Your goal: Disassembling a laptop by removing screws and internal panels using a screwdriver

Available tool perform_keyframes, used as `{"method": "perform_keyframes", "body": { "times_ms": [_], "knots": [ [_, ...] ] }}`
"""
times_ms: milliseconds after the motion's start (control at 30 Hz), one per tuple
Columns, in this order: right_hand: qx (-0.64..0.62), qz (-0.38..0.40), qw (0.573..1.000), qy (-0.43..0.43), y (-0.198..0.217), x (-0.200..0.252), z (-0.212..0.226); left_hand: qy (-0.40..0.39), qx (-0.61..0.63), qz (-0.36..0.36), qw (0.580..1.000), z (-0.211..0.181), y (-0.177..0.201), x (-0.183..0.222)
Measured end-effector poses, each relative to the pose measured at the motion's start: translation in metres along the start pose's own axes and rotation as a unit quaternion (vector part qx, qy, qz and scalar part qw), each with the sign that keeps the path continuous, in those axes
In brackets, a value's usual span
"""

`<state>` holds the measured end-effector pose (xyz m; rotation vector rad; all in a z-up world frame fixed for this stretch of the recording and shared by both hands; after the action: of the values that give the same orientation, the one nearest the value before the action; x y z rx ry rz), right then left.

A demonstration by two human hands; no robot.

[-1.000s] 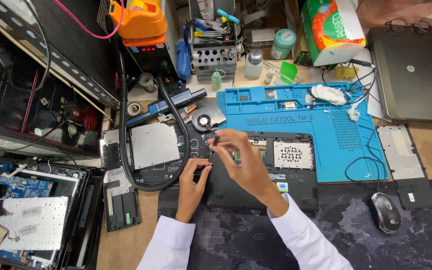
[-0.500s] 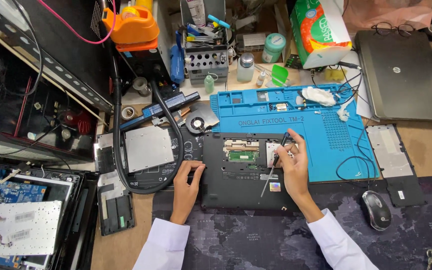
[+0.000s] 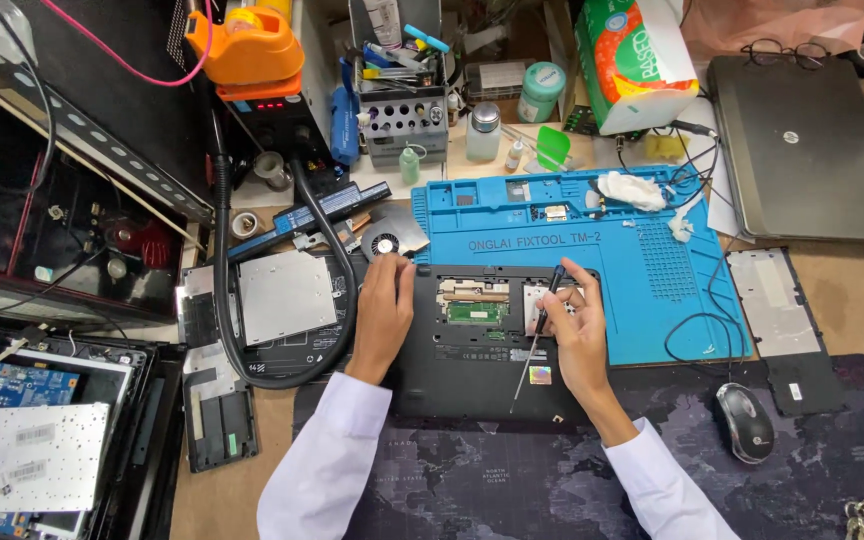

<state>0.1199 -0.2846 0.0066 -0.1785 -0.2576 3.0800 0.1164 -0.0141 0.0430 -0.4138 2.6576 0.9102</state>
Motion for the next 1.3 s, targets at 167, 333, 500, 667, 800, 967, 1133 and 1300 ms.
{"method": "perform_keyframes", "body": {
  "times_ms": [167,333,500,667,800,967,1133,1300],
  "knots": [
    [0.001,0.007,1.000,0.016,0.001,-0.001,-0.004,-0.056,-0.069,-0.004,0.996,0.019,-0.031,-0.048],
    [-0.007,-0.002,1.000,0.012,-0.001,0.000,0.000,-0.053,-0.119,0.017,0.991,0.044,-0.058,-0.081],
    [-0.026,-0.017,1.000,-0.001,-0.004,0.001,0.004,-0.025,-0.136,0.005,0.990,0.054,-0.071,-0.097],
    [-0.051,-0.026,0.998,-0.020,-0.004,0.001,0.005,-0.029,-0.155,0.022,0.987,0.070,-0.080,-0.107],
    [-0.057,-0.029,0.997,-0.034,-0.004,0.001,0.006,-0.046,-0.162,0.027,0.985,0.077,-0.088,-0.116],
    [-0.059,-0.023,0.997,-0.032,-0.003,0.000,0.003,-0.053,-0.155,0.025,0.986,0.084,-0.104,-0.127],
    [-0.068,-0.024,0.997,-0.031,0.000,-0.001,-0.001,-0.050,-0.123,0.010,0.991,0.070,-0.097,-0.127],
    [-0.061,-0.026,0.997,-0.035,-0.001,-0.001,-0.001,-0.029,-0.131,0.013,0.991,0.078,-0.091,-0.117]
  ]
}}
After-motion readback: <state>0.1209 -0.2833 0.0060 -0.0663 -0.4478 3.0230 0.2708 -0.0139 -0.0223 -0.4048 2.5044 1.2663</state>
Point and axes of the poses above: each hand's wrist, its own x-axis away from the middle knuckle, its own y-axis out of the back of the hand, z = x × y, the point moved 4 cm from there along -x, towards the middle knuckle, and after that the axes turned 3 degrees about y, right-handed, at the moved point
